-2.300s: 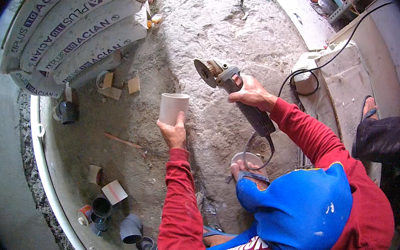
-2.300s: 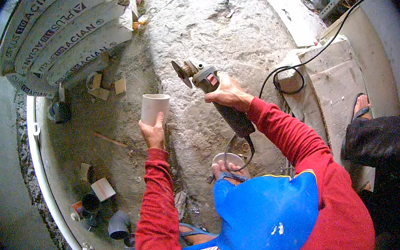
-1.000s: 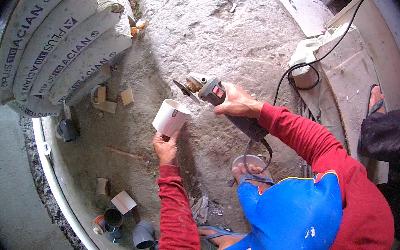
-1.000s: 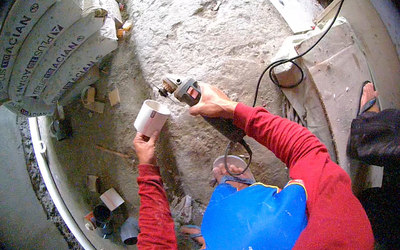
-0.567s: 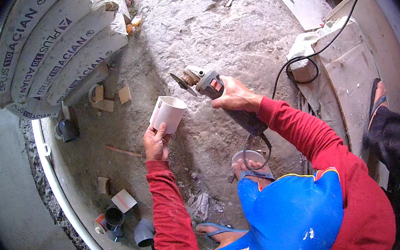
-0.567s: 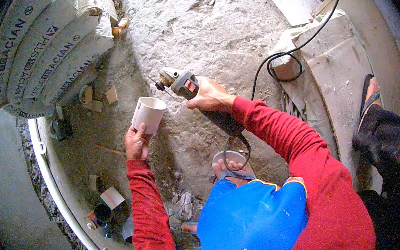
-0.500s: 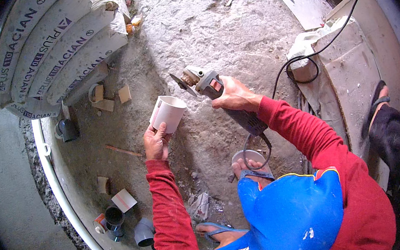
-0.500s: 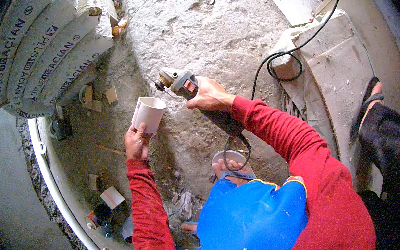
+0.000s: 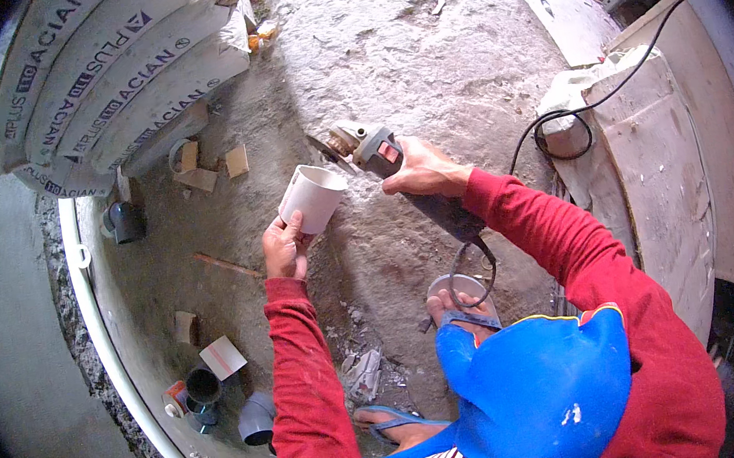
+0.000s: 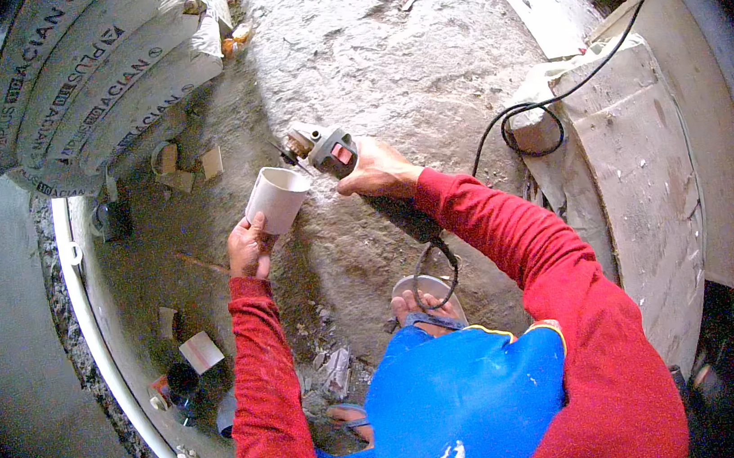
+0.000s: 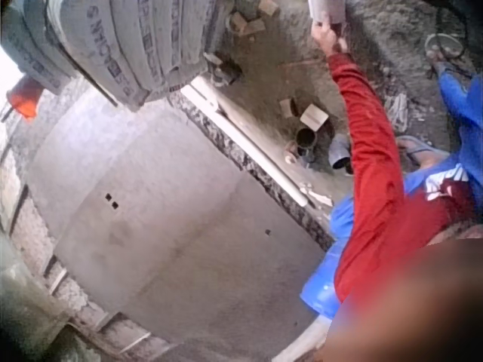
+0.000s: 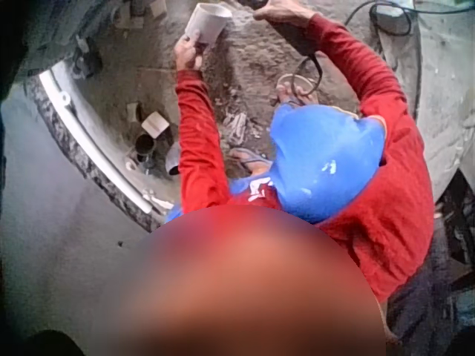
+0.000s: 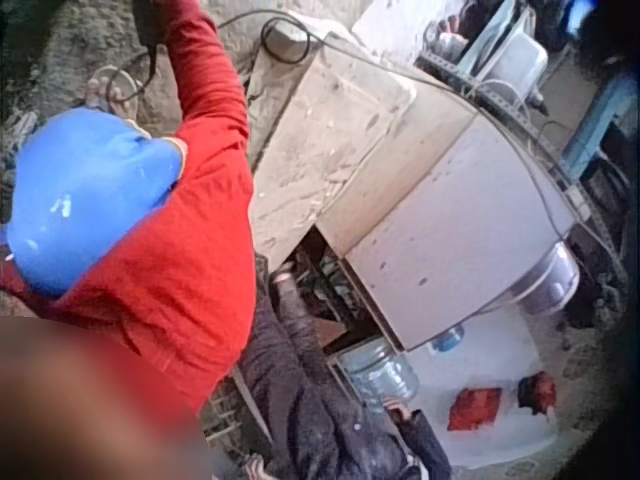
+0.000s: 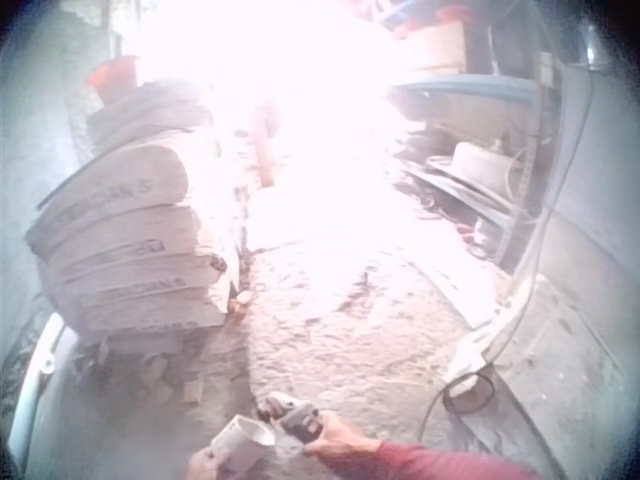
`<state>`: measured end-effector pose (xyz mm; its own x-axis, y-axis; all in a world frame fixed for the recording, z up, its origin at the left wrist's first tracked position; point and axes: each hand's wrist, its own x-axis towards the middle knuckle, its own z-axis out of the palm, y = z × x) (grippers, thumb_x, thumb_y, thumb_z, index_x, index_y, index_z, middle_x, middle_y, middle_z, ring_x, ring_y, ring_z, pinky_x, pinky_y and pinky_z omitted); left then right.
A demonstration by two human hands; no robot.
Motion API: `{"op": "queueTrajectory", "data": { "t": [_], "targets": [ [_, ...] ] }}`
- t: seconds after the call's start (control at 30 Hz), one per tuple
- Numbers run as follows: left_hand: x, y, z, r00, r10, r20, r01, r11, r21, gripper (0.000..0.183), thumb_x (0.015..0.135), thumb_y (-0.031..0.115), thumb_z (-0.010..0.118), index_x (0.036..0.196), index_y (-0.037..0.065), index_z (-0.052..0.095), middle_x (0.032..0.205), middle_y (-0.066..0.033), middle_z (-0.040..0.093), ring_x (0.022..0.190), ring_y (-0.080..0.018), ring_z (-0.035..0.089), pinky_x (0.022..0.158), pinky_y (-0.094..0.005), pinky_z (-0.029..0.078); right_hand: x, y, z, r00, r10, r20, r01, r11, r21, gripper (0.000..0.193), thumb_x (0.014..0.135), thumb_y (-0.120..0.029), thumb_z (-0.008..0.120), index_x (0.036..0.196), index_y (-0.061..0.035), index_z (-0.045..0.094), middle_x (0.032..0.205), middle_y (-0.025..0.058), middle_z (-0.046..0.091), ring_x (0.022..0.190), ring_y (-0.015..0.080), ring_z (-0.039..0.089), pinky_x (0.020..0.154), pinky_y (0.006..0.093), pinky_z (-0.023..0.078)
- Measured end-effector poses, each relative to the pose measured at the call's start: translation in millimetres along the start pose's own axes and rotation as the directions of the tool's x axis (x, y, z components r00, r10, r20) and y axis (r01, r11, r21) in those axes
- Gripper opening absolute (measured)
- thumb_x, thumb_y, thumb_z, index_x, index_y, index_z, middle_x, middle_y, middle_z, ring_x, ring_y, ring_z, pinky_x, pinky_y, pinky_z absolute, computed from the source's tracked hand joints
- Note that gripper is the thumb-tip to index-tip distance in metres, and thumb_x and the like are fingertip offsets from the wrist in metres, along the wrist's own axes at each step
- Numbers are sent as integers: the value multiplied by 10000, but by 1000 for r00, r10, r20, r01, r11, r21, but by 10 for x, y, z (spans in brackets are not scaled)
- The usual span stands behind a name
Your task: The person uses an angle grinder to cut a white PVC pipe segment while sitting on the floor. After cutting, they inspect the piece, then pick up a grey PVC elbow fitting and apply glue from a tube to the inside of the fitting.
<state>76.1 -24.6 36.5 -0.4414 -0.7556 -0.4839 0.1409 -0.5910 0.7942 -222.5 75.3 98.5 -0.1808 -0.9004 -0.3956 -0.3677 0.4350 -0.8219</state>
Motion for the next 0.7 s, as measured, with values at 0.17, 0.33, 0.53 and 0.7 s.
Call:
{"op": "queueTrajectory", "data": {
  "t": [0.17, 0.33, 0.53, 0.7],
  "targets": [
    [-47, -69, -1, 1000, 11, 9, -11, 1000, -17, 341, 967, 144, 660, 1280, 28, 589, 1200, -79, 678, 1044, -203, 662, 887, -367, 548, 35, 126, 24, 996, -77, -45, 82, 991, 109, 484, 637, -243, 769, 1008, 22, 607, 800, 127, 655, 735, 225, 632, 677, 372, 524],
    [-136, -129, 113, 998, 57, 17, -57, 998, -12, 339, 965, 77, 645, 1289, 17, 567, 1225, -87, 660, 1061, -190, 656, 910, -359, 546, 51, 194, 49, 998, -51, -30, 54, 995, 86, 483, 648, -234, 776, 1024, 20, 611, 809, 124, 652, 744, 223, 631, 683, 370, 521],
    [-145, -111, 168, 998, 61, -7, -61, 998, -21, 350, 960, 66, 649, 1296, 16, 564, 1218, -87, 664, 1050, -186, 660, 893, -351, 550, 46, 167, 59, 998, -65, -2, 65, 995, 74, 508, 648, -242, 785, 1032, 34, 599, 827, 133, 656, 764, 229, 640, 700, 371, 525],
    [-133, -99, 163, 997, 80, 11, -81, 996, 34, 379, 970, 101, 642, 1331, 17, 564, 1231, -76, 669, 1057, -187, 662, 898, -353, 546, -11, 102, 58, 999, -40, -14, 41, 999, 24, 534, 644, -249, 789, 1036, 49, 583, 840, 135, 654, 787, 237, 642, 727, 366, 526]
  ]
}}
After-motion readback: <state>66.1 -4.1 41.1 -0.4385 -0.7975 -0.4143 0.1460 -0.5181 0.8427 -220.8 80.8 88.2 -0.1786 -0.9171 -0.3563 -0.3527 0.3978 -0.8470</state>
